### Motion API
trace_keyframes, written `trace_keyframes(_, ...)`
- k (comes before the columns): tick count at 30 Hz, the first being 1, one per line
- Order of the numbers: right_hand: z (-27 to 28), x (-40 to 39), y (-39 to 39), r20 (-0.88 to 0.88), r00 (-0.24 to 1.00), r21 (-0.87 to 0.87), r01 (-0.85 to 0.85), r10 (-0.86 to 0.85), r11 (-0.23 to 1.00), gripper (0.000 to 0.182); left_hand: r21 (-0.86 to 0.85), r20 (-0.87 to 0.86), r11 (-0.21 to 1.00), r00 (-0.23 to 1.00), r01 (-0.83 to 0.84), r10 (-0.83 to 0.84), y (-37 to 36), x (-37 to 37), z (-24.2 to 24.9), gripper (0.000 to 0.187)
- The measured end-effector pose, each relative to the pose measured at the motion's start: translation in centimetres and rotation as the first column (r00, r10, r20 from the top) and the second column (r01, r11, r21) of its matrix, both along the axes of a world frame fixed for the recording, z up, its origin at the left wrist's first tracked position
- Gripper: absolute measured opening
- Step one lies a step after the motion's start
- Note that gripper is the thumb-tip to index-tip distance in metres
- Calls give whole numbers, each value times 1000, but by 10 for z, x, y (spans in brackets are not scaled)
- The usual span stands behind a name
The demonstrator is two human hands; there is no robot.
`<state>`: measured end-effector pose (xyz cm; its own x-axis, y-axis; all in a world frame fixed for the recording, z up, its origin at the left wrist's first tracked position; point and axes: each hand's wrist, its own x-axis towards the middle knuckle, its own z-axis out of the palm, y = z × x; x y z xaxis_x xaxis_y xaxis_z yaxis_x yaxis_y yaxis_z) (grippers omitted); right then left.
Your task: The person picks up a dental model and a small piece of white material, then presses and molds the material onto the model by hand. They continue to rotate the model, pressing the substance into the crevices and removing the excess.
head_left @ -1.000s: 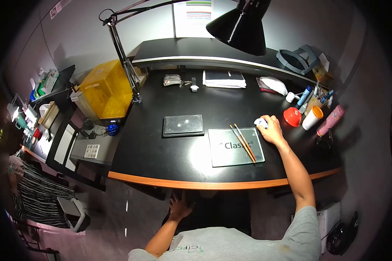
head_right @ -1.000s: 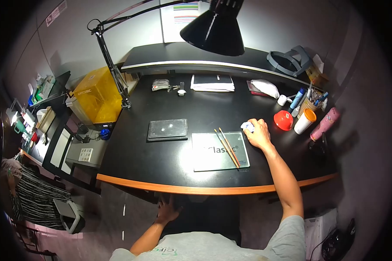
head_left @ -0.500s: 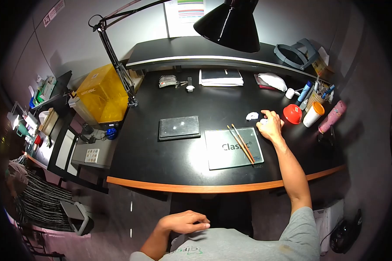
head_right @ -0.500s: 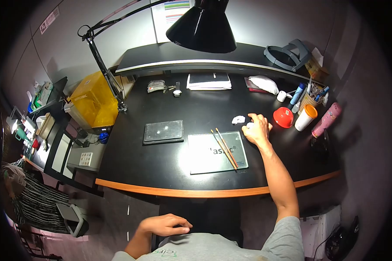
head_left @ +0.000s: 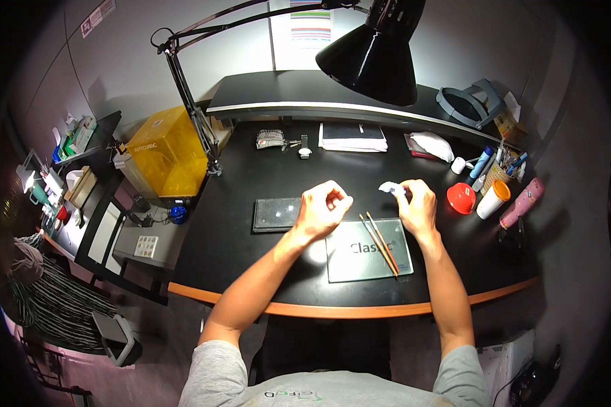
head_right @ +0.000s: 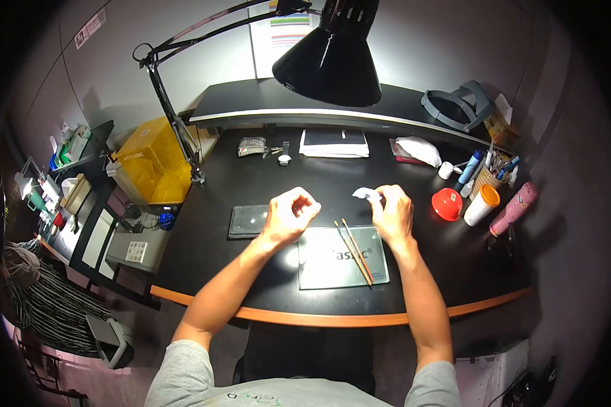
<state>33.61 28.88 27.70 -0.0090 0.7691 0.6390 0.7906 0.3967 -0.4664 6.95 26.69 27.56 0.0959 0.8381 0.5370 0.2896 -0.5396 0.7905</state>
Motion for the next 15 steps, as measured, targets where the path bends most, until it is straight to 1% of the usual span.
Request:
trace_keyframes(1,7,-14,-10,-61,993,113,-92,99,989,13,58,11,998,999,-40,39,0,3,-5,19)
trace_keyframes(2,14,-29,-23,-151,975,111,-148,164,983,11,-25,-57,999,998,-36,35,-4,4,-7,41)
trace_keyframes(4,10,-54,-37,-213,937,208,-233,276,950,14,-70,80,991,991,118,-112,-14,5,-11,68)
trace_keyframes(5,12,-60,-46,-146,941,233,-268,306,935,17,-100,59,984,988,146,-141,-17,2,-17,85)
trace_keyframes(6,11,-64,-51,-78,940,260,-303,332,917,19,-74,101,979,978,192,-184,-22,1,-20,83)
trace_keyframes(8,4,-66,-56,3,931,332,-346,365,878,23,-91,159,952,948,294,-277,-27,-1,-23,78)
trace_keyframes(9,3,-66,-58,-1,919,327,-372,394,869,23,-148,182,942,945,301,-273,-31,1,-18,65)
trace_keyframes(10,0,-66,-60,-3,906,320,-399,422,859,23,-100,88,961,965,256,-248,-31,1,-16,50)
trace_keyframes(12,-6,-62,-60,-24,881,311,-443,473,841,23,-48,62,976,976,210,-207,-33,1,-15,39)
trace_keyframes(13,-6,-60,-62,-37,870,306,-459,492,834,23,-37,93,978,975,206,-202,-35,3,-15,35)
trace_keyframes(15,-9,-57,-61,-69,845,306,-487,530,818,23,85,61,975,975,206,-212,-35,5,-13,34)
